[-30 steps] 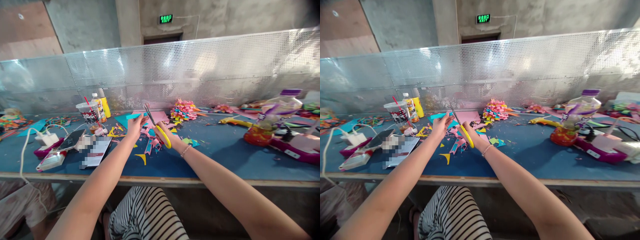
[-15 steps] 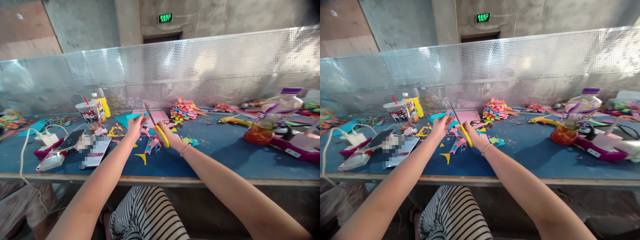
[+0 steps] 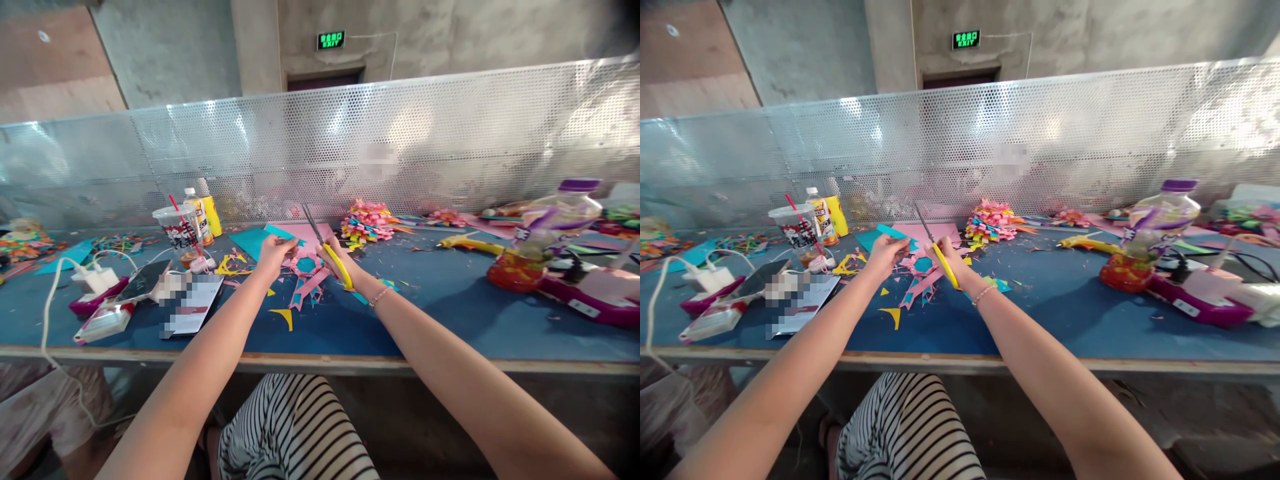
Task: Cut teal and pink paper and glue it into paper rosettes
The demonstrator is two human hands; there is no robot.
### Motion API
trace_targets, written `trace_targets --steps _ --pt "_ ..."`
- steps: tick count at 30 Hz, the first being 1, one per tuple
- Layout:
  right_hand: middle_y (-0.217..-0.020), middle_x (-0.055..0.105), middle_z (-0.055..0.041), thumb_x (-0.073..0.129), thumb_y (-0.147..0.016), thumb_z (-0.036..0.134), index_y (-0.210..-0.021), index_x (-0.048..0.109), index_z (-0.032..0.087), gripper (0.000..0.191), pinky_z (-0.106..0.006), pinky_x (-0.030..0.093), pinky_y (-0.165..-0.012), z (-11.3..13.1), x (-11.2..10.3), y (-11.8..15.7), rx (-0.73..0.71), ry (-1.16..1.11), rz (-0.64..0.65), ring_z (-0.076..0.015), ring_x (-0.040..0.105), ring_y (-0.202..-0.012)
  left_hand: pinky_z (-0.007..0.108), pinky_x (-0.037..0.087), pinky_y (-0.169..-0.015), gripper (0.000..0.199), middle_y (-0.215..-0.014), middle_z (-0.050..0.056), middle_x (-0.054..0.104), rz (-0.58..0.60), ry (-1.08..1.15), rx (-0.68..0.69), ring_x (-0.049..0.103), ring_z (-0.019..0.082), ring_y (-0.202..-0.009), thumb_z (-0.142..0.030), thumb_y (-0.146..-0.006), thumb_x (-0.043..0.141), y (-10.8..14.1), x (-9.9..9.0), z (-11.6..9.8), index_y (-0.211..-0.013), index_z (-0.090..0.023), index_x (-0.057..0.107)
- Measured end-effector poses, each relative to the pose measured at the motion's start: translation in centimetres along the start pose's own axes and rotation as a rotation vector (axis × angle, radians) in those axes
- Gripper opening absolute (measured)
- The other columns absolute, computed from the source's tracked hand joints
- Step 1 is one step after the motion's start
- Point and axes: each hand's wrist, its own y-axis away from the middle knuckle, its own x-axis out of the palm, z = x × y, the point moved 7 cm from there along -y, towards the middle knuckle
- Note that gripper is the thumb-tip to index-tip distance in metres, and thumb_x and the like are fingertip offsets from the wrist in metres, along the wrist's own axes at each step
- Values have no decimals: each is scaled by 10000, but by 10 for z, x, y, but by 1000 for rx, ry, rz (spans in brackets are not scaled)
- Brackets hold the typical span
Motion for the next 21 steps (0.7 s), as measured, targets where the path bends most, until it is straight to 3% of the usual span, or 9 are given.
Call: trace_targets --steps 5,9,12,16,21 --pt "-605 371 71 583 -673 477 -754 331 212 375 -202 285 -454 3 -2 0 -32 86 3 -69 330 -516 211 383 -445 189 -454 -27 499 205 -190 -79 466 73 -410 -209 -536 692 2 11 15 -532 -139 516" --pt "-631 395 62 524 -725 435 -802 332 224 295 -212 325 -463 5 5 1 -115 -14 26 -78 367 -509 193 354 -426 75 -490 -14 524 392 -290 -127 455 71 -425 -193 -573 623 11 22 22 -544 -148 571" --pt "-678 428 52 509 -735 380 -859 340 232 256 -217 359 -479 8 5 1 -152 -89 -20 -83 411 -525 204 389 -450 59 -556 16 574 450 -323 -174 501 93 -471 -200 -590 607 18 26 24 -566 -150 589" --pt "-724 475 41 589 -663 331 -899 350 224 352 -217 375 -505 13 -3 0 -155 -173 -111 -89 451 -578 238 417 -466 81 -582 42 590 511 -360 -213 538 122 -476 -226 -615 604 24 30 23 -589 -150 593" --pt "-728 485 37 614 -628 319 -896 371 217 375 -217 379 -525 14 -16 -4 -176 -195 -183 -87 454 -592 201 280 -385 90 -444 -30 476 553 -575 -83 409 74 -367 -221 -581 650 21 29 18 -557 -162 587"
